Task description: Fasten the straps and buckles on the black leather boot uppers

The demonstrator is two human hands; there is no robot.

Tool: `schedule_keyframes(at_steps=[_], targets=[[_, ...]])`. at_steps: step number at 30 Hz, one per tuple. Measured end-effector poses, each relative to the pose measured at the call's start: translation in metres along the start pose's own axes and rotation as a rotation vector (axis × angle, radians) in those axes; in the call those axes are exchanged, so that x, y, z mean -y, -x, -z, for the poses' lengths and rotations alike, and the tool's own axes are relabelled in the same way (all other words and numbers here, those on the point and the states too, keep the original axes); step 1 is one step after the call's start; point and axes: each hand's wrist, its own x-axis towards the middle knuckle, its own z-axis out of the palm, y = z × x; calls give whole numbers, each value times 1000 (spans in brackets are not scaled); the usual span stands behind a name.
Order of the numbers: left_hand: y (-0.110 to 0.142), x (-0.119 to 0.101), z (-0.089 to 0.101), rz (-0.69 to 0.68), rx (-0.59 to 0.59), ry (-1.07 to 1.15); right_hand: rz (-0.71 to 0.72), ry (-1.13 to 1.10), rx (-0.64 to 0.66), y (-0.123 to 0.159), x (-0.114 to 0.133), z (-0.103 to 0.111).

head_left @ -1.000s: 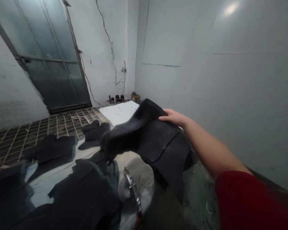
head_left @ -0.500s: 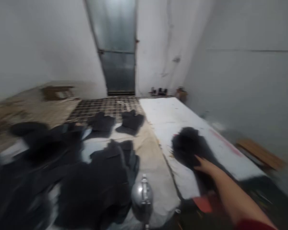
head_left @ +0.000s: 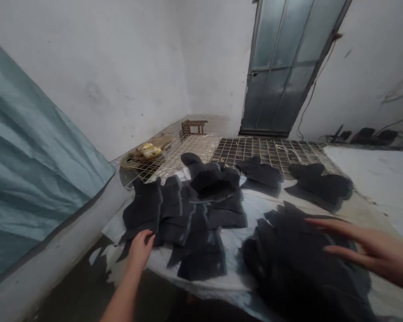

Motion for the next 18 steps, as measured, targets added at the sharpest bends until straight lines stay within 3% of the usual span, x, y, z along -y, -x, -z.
schedule_keyframes(at_steps=[2,3,6,9,13,18], targets=[[-26,8,-1,-66,-1,-28,110,-193,307,-25,72,-56],[-38,11,-3,-89,4,-42,120,-305,393,-44,106,-90],[-67,13,-11,-103,26,-87,11,-541,326,-111,183,-191],[-87,8,-25,-63,31,-127,-114,-538,170,-168,220,-267],[-105,0,-41,-22,45,-171,-288,-535,34,-206,243,-319],[-115,13,-44,-5,129,-203,-233,-635,-13,-194,274,-343]])
